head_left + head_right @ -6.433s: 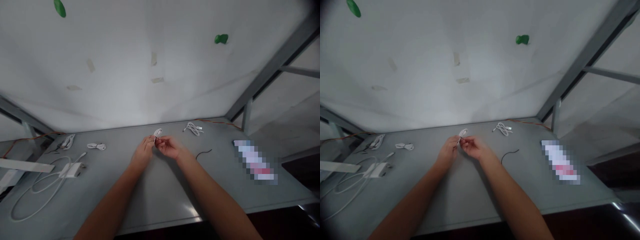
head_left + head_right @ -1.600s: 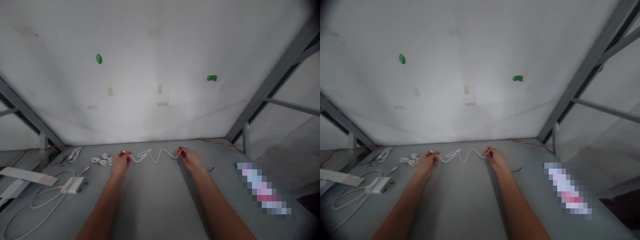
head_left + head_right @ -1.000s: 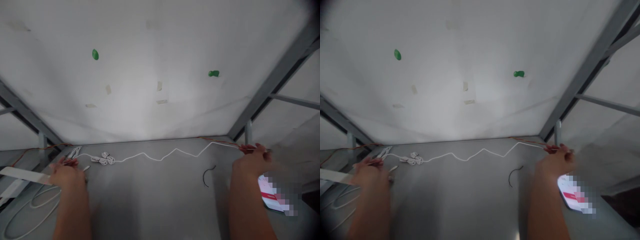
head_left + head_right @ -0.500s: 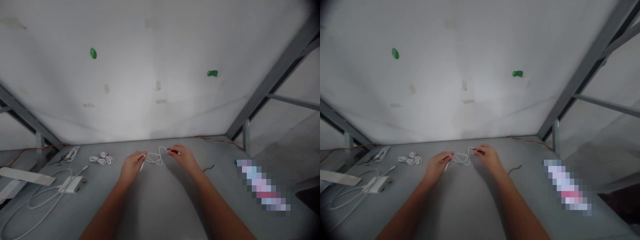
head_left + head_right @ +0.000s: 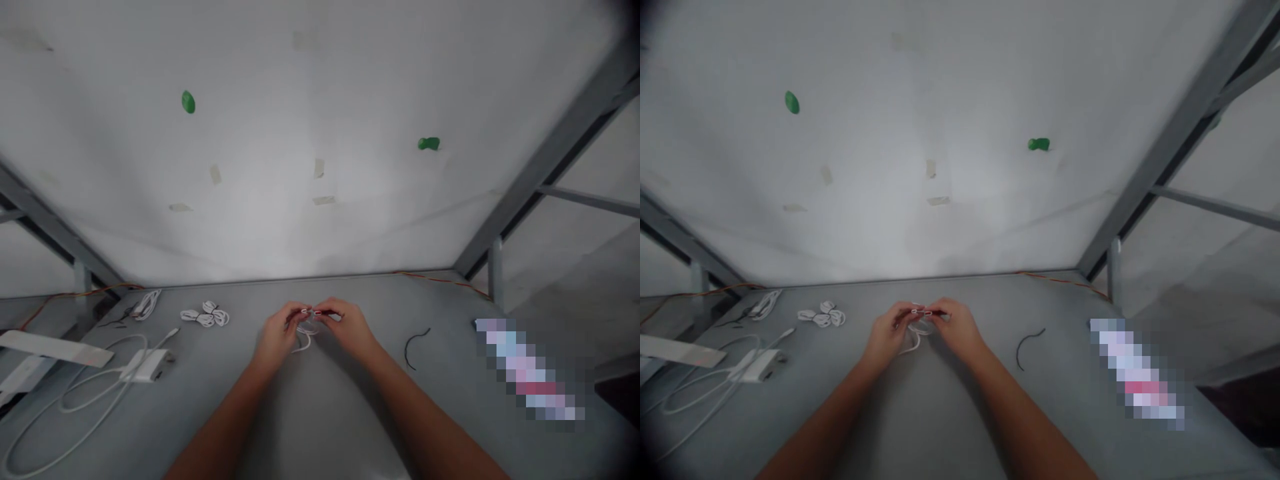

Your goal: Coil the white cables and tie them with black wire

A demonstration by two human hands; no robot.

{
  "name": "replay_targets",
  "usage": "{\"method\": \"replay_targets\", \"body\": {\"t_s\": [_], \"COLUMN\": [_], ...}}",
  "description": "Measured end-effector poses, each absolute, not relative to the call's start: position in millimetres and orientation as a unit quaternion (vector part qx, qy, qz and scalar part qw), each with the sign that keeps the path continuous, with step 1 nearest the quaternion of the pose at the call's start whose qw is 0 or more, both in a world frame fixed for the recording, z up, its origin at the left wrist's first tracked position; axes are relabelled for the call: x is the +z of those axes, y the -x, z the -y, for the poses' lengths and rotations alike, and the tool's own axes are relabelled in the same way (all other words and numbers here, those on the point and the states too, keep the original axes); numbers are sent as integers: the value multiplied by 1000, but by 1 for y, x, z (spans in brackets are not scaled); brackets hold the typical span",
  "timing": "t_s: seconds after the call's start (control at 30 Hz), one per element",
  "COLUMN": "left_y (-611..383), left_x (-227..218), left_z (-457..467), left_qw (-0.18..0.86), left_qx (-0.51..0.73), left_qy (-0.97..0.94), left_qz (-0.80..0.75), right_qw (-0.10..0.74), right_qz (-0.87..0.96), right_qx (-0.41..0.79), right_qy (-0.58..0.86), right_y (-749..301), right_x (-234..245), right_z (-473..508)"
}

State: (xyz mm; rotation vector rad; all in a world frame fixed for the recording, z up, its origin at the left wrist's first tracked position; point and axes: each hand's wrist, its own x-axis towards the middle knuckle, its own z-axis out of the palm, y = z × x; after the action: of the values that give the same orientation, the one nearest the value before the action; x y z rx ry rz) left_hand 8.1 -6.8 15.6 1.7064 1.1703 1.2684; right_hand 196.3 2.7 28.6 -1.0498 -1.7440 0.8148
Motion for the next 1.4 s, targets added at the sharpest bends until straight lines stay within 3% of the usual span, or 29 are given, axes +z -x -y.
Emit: {"method": "replay_targets", "body": {"t_s": [0.17, 0.33, 0.63, 0.8, 1.07, 1.23, 1.4], "left_y": [2, 34, 15, 4, -9, -7, -12], "left_x": [19, 26, 1, -1, 13, 24, 25], "left_z": [2, -13, -17, -12, -4, 6, 25], "left_qw": [369, 295, 292, 359, 479, 396, 272], "left_qx": [548, 628, 502, 495, 505, 522, 531], "left_qy": [-604, -529, -616, -626, -576, -614, -716], "left_qz": [-446, -489, -532, -483, -429, -441, -363], "right_qw": [472, 459, 360, 377, 432, 471, 446], "right_qz": [692, 668, 795, 799, 756, 595, 478], "right_qx": [246, 185, 228, 220, 305, 460, 608], "right_qy": [488, 557, 433, 413, 386, 462, 451], "right_y": [-210, -242, -189, -175, -187, -193, -198], "right_x": [28, 33, 21, 15, 32, 32, 30], "right_z": [-8, -22, -1, -6, -2, -9, -10]}}
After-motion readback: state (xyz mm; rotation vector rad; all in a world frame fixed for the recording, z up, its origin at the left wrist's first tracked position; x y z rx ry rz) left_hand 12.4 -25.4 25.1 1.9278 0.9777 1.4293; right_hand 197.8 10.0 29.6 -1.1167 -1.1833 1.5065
